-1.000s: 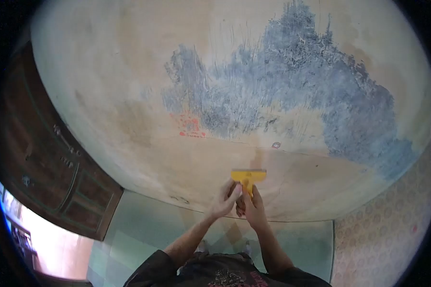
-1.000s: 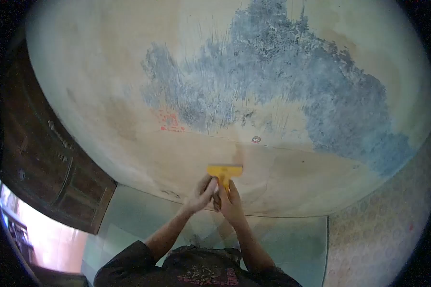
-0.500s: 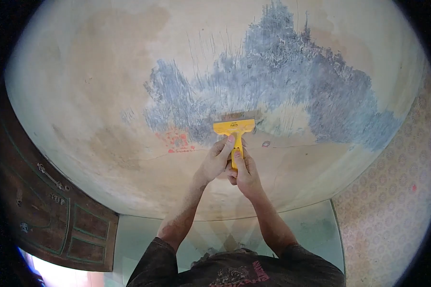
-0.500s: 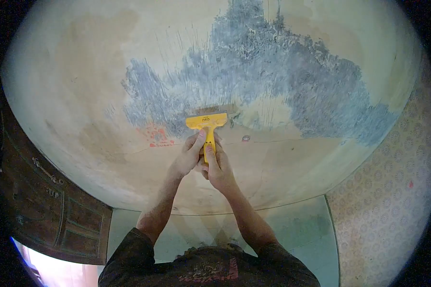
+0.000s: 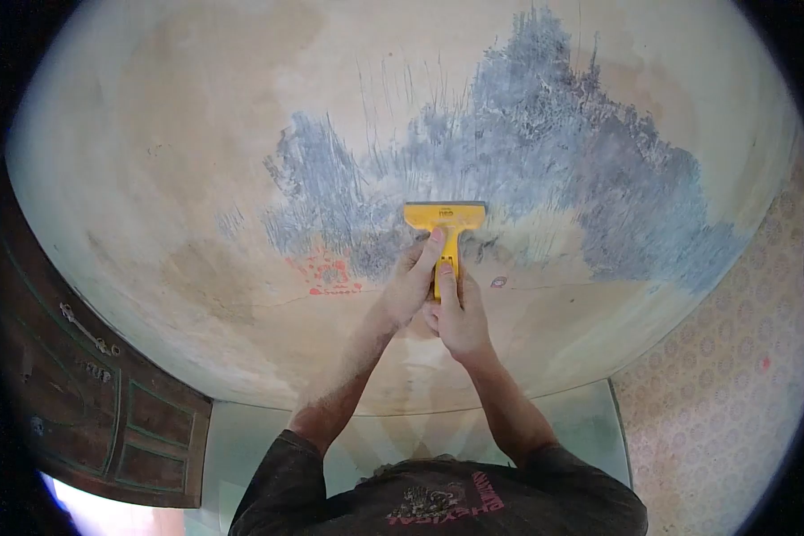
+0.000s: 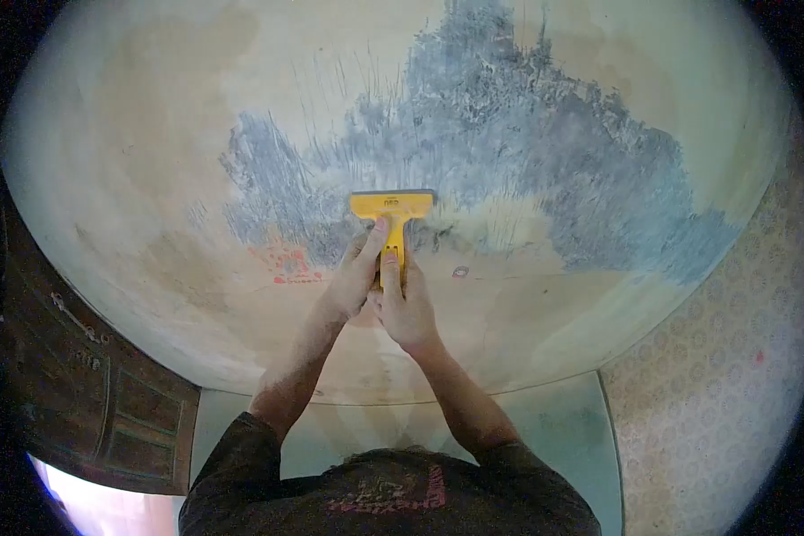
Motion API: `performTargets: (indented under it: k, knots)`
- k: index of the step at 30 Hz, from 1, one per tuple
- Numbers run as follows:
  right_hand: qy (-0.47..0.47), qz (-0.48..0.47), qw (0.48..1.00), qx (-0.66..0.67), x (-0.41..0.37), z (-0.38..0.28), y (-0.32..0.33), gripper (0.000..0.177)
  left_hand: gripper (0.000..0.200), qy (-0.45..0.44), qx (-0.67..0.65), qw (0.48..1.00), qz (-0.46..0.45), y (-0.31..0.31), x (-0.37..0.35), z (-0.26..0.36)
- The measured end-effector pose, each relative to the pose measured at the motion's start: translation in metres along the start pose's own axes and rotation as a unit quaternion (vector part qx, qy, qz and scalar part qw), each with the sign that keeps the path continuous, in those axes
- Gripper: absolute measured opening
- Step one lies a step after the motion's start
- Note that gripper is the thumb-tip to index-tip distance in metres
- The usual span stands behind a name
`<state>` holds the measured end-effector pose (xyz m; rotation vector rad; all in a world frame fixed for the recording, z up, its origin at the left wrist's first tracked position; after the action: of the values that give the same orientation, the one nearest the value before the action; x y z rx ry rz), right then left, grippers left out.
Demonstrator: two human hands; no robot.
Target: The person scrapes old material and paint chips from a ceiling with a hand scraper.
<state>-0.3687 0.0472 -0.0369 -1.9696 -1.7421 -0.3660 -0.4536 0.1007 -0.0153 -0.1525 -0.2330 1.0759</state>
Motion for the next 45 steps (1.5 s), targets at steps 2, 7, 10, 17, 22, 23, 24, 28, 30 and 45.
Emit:
performTargets:
  k: [2, 7, 10, 17, 22, 23, 24, 28, 30, 45]
  knots:
    - [0.01, 0.024, 1.0, -0.008, 0.005, 0.004, -0.002, 0.03, 0.054, -0.049, -0.005, 0.999, -0.01, -0.002, 0.001, 0.009]
    - [0.003, -0.015, 0.999, -0.045, 0.004, -0.019, 0.002, 0.031, 0.053, -0.028, -0.065, 0.997, -0.012, -0.006, 0.005, 0.002]
    - [-0.003, -0.034, 0.997, -0.073, 0.009, 0.008, 0.014, 0.032, 0.053, -0.053, -0.046, 0.998, -0.007, -0.006, 0.005, 0.004]
    - [-0.057, -0.028, 0.998, -0.003, -0.001, -0.028, 0.004, 0.031, 0.055, -0.013, -0.017, 1.0, -0.004, -0.01, -0.005, 0.004]
    - [-0.018, -0.028, 0.999, -0.024, 0.023, -0.021, -0.002, 0.028, 0.054, -0.077, 0.016, 0.997, 0.006, 0.0, 0.012, 0.02]
    - [0.011, -0.046, 0.998, -0.047, 0.028, -0.024, -0.004, 0.027, 0.053, -0.083, 0.018, 0.996, 0.02, 0.0, 0.009, 0.03]
    - [0.011, -0.044, 0.998, -0.045, 0.028, -0.031, -0.007, 0.027, 0.053, -0.081, 0.02, 0.996, 0.019, 0.001, 0.008, 0.032]
    - [-0.107, -0.058, 0.99, 0.066, 0.012, -0.05, -0.018, 0.026, 0.051, -0.057, -0.049, 0.997, 0.015, 0.005, -0.002, 0.024]
    - [-0.15, -0.063, 0.983, 0.087, 0.014, -0.05, -0.024, 0.026, 0.051, -0.063, -0.045, 0.996, 0.032, 0.009, -0.002, 0.026]
    - [-0.091, -0.067, 0.977, 0.181, 0.04, -0.07, -0.072, 0.024, 0.047, -0.044, -0.059, 0.997, -0.032, 0.035, -0.009, 0.094]
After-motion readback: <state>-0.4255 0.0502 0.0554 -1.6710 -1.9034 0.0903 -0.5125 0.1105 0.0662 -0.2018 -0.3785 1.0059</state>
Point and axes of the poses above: each hand's wrist, its own x-axis towards the middle knuckle, its own y-axis out of the back of the hand, z = x × y, the point moved 1 cm from there along x, towards the middle knuckle, and after that the axes turned 6 degrees about y, right-handed, at the moved point
